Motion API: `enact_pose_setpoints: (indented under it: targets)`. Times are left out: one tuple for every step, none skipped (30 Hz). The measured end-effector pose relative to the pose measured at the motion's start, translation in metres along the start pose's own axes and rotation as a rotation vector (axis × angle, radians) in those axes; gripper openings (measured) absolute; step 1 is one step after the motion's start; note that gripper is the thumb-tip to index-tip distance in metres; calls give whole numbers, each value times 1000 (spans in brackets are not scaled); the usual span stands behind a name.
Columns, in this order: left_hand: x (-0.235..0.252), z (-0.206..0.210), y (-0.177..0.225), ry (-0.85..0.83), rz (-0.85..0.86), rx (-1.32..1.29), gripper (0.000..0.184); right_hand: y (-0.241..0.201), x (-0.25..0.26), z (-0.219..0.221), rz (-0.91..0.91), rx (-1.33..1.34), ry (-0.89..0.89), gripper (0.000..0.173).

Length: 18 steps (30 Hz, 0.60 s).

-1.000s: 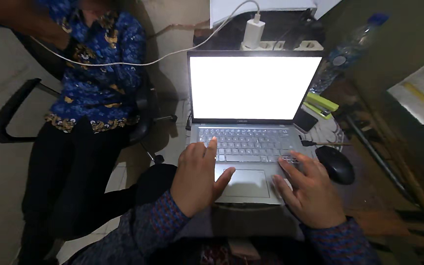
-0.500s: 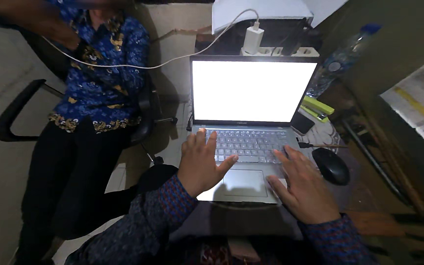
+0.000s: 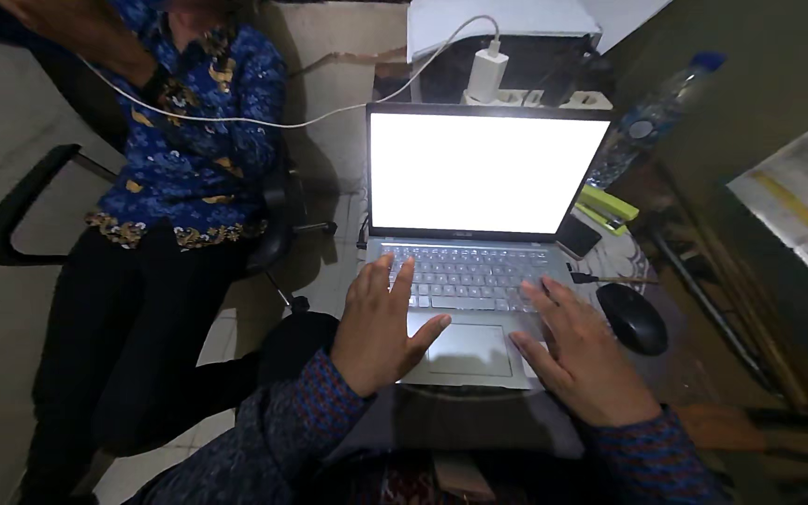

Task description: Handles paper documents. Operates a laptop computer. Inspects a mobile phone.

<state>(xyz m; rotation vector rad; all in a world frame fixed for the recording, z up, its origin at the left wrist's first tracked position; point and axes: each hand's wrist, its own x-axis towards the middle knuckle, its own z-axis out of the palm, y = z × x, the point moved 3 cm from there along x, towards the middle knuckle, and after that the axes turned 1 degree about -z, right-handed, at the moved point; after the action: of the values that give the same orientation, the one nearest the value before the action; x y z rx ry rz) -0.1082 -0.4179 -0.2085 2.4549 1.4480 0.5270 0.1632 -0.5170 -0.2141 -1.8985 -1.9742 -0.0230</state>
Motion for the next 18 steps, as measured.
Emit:
enact_pose_setpoints:
  targets:
    - [0,0,0,5,0,-2,97,-1,2,-1,9,12,18,77]
    - [0,0,-1,10,-1,-3,97,-2,4,-1,15,14,41,76]
    - [0,0,-1,15,-2,-5,96,-2,5,0,18,8,63,75]
    - [0,1,-1,21,-4,-5,96,-2,5,2,20,-5,80,74]
    - [0,1,-1,27,-4,-6,95,-2,5,4,23,-21,84,75]
    - [0,0,-1,30,-5,-7,94,-2,6,6,26,-32,79,76]
    - [-1,0,-2,32,-7,-11,94,-2,6,6,27,-33,76,76]
    - [-1,0,-2,34,-7,-14,94,-2,6,7,31,-31,76,77]
    - [-1,1,-2,43,-5,-16,93,-2,5,7,36,-25,77,77]
    - [-1,1,-1,49,-3,-17,93,-1,5,7,39,-17,80,77]
    - [-1,1,-1,52,-4,-18,93,0,4,7,42,-6,84,76]
    - [-1,1,-1,56,-2,-20,92,0,3,7,45,7,93,75]
    - [-1,1,-1,58,-1,-22,92,0,2,7,48,18,103,74]
    - [-1,0,-1,59,-1,-24,92,0,1,7,51,28,114,72]
    - [-1,0,-1,62,-1,-24,92,0,0,6,52,33,128,70]
    - [-1,0,-1,65,-1,-25,91,-2,-1,5,54,35,144,66]
    - [-1,0,-1,66,-3,-25,91,-3,-2,4,52,35,164,62]
    - [-1,0,-1,65,-3,-26,90,-3,-2,3,49,35,183,59]
